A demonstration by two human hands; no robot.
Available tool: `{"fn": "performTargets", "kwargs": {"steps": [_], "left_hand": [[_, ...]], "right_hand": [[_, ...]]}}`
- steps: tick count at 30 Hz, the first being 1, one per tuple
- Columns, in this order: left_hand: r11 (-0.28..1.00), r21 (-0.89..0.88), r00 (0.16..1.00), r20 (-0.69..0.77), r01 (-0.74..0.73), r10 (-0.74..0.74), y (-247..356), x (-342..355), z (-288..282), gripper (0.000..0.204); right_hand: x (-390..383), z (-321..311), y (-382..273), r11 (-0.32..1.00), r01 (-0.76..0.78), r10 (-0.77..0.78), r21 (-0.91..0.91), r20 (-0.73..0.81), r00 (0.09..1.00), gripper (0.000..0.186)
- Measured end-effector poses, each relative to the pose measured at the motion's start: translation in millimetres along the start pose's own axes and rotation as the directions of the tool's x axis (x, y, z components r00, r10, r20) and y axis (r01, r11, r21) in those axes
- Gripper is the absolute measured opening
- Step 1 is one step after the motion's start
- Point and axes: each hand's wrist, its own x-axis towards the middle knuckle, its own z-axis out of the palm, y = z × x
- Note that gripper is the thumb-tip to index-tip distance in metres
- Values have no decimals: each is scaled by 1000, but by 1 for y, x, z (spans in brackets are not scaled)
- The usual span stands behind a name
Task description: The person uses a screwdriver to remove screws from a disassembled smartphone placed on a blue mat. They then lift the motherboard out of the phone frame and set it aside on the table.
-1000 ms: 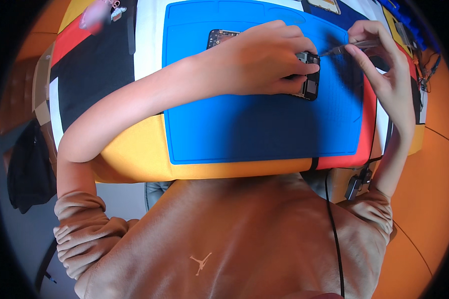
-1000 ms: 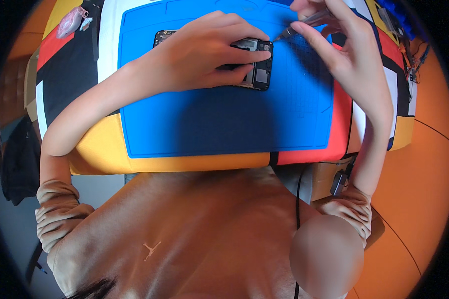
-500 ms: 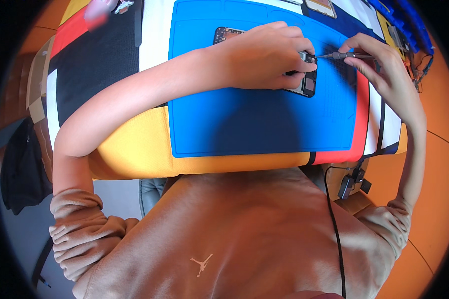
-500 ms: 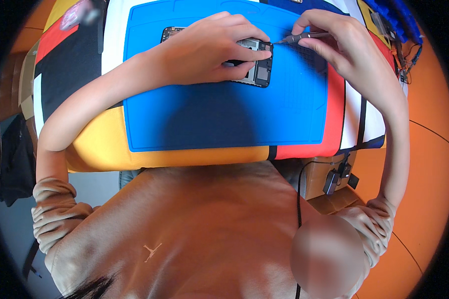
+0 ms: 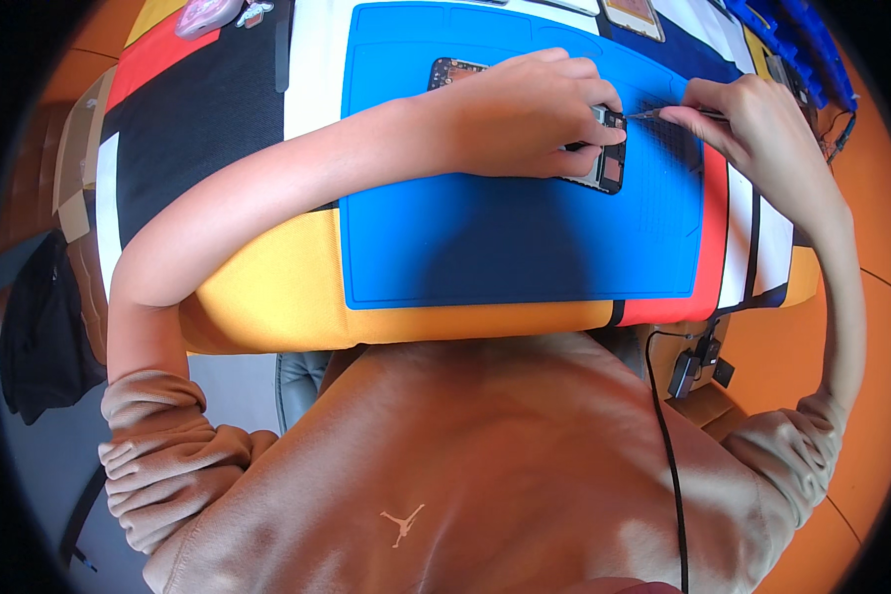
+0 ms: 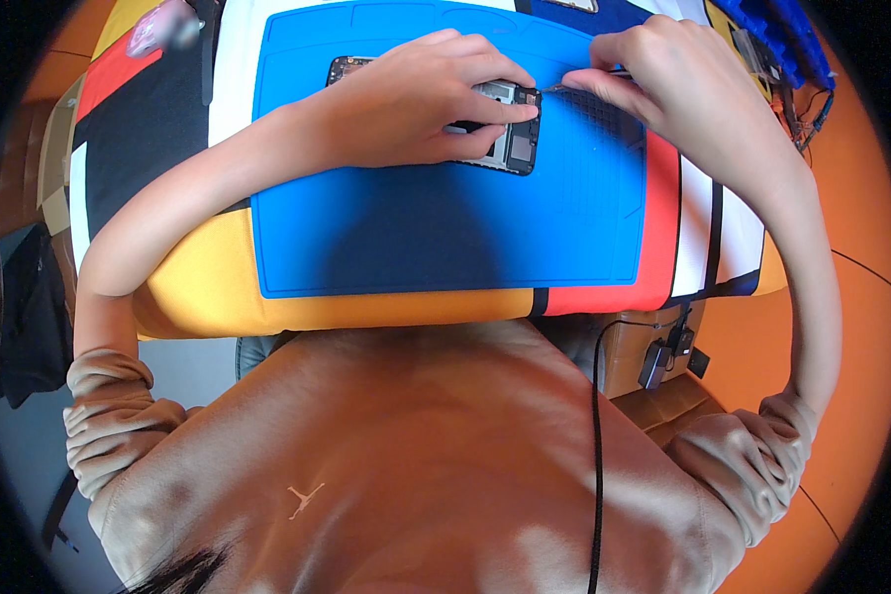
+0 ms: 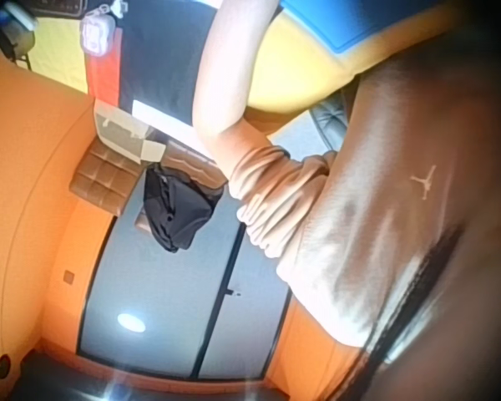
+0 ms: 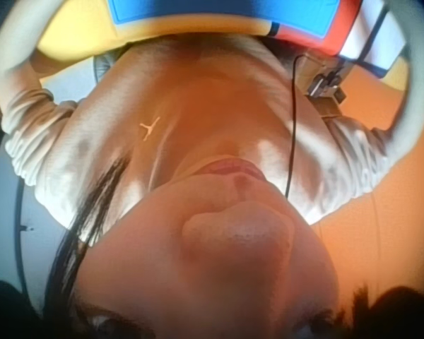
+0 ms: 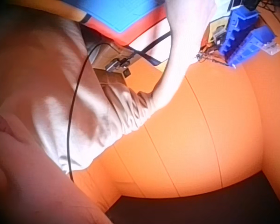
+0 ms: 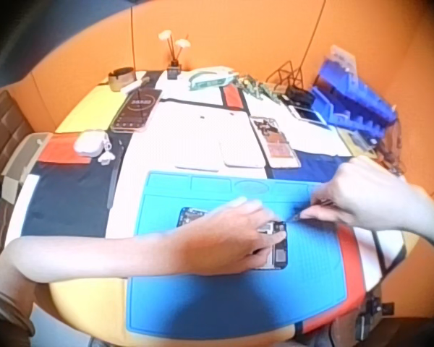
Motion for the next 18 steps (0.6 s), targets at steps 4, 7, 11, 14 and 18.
{"fn": "performTargets", "kwargs": {"steps": [4, 7, 11, 14, 18], "left_hand": [[1000, -25, 1000, -10, 4, -4, 0, -1, 0, 31], [1000, -26, 1000, -23, 2, -3, 0, 0, 1, 31], [1000, -26, 1000, -23, -1, 1, 0, 0, 1, 31], [1000, -28, 1000, -29, -3, 3, 0, -1, 1, 30], [1000, -12, 999, -33, -12, 12, 0, -1, 0, 30]], "right_hand": [[2, -7, 7, 995, -20, 9, 94, 117, 993, 22], [5, -11, 10, 988, -22, -7, 153, 187, 982, 16], [9, -12, 10, 992, 39, -61, 118, 192, 979, 15], [9, -10, 7, 993, 12, -31, 121, 152, 988, 17], [6, -10, 5, 997, -75, 71, 14, 174, 982, 27]]}}
